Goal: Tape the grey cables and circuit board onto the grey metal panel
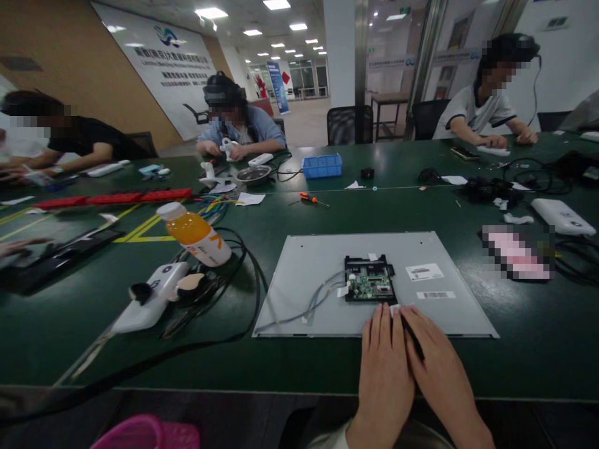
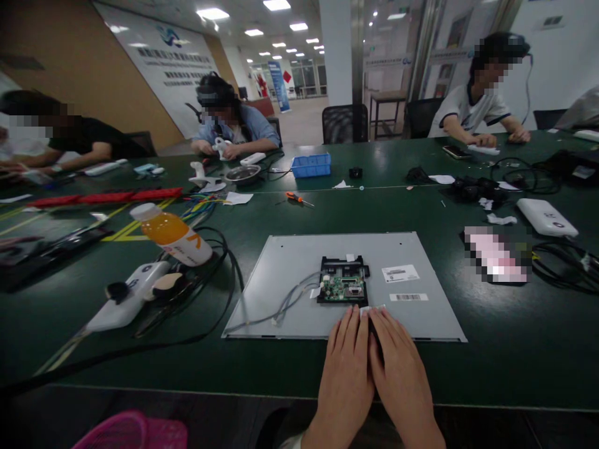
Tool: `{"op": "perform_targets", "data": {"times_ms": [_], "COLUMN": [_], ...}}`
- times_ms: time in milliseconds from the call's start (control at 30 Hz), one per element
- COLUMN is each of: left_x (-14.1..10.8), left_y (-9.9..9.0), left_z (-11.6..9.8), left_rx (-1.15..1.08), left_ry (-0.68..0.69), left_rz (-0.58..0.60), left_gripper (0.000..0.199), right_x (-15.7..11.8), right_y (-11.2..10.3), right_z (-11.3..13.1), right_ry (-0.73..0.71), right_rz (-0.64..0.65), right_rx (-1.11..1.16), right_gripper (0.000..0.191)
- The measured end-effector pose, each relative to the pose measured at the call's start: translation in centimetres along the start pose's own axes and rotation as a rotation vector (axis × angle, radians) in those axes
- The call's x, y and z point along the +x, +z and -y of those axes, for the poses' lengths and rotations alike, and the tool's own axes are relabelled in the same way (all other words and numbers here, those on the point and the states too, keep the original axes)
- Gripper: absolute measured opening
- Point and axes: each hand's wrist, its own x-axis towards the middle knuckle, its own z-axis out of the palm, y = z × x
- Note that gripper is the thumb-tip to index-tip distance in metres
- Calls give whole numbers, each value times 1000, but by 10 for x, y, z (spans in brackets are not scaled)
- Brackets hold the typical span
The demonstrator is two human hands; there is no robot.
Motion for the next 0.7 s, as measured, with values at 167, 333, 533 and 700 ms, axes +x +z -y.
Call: {"op": "perform_targets", "data": {"times_ms": [167, 333, 533, 700], "left_x": [1, 2, 2, 2], "left_y": [-2, -4, -4, -5], "left_z": [-2, -3, -5, -4], "left_rx": [-27, -69, -101, -99], "left_ry": [-14, -38, -59, -56], "left_rz": [-8, 9, 4, -17], "left_gripper": [56, 52, 53, 55], "right_x": [1, 8, 40, 58], "right_y": [0, -7, -26, -36], "right_z": [-1, -4, -20, -23], "right_ry": [21, 80, 124, 162], "right_rz": [-4, -35, -53, 79], "right_rx": [5, 83, 175, 306], "right_gripper": [43, 41, 36, 27]}}
